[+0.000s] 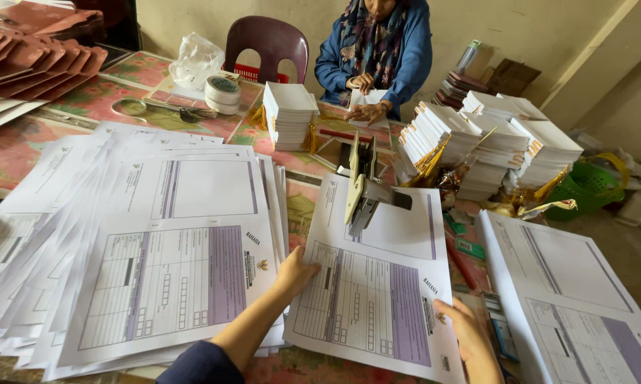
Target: The person repeatedly picks up sheets of paper, aligns them, and staples them using a manual stapler. The stapled sheets are placed into a growing stack on the table.
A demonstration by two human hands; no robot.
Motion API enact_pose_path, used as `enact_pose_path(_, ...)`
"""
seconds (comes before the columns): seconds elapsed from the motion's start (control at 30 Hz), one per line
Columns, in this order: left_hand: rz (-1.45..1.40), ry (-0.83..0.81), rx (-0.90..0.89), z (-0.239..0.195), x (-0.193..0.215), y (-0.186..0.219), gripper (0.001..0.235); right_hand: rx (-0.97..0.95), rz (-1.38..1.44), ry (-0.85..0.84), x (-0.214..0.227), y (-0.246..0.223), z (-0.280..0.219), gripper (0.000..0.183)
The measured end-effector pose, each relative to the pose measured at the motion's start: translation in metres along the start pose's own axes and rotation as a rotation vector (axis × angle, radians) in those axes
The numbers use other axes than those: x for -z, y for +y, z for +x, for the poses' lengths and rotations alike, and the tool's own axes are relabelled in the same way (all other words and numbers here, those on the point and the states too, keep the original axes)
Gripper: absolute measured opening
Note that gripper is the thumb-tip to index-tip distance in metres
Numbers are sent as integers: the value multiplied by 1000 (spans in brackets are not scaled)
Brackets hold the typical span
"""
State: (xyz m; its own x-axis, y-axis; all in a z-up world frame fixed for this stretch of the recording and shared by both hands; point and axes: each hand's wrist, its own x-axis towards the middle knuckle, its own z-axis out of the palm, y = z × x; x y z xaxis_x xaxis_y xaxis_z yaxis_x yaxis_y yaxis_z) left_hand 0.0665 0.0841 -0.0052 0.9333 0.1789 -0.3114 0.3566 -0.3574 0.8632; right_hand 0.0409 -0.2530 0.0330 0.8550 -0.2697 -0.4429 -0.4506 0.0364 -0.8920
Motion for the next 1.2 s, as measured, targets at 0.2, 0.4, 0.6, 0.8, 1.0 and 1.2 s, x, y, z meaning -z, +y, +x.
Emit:
enact_pose_path(0.2, 32, 12, 43, 3, -3, 3, 67, 3, 26, 0, 2, 12, 20, 35)
enact_pose_path(0.4, 9, 15, 40, -3, -1, 10, 53, -24, -111, 84, -11, -6, -5, 48)
enact_pose_path(0.6, -43, 35, -10, -5, -1, 8, 55, 358, -724, 279, 5, -9, -10, 43)
enact_pose_path(0.8, -74, -28, 18, -17, 9, 20, 57, 864, -589, 307, -88, -151, -110, 26)
enact_pose_path(1.0, -104, -18, 73, -26, 13, 28, 56, 1086, -511, -62, -180, -243, -116, 33)
enact_pose_path(1.2, -98, 2, -5, -37, 18, 35, 70, 1186, -862, -213, -198, -136, -113, 51)
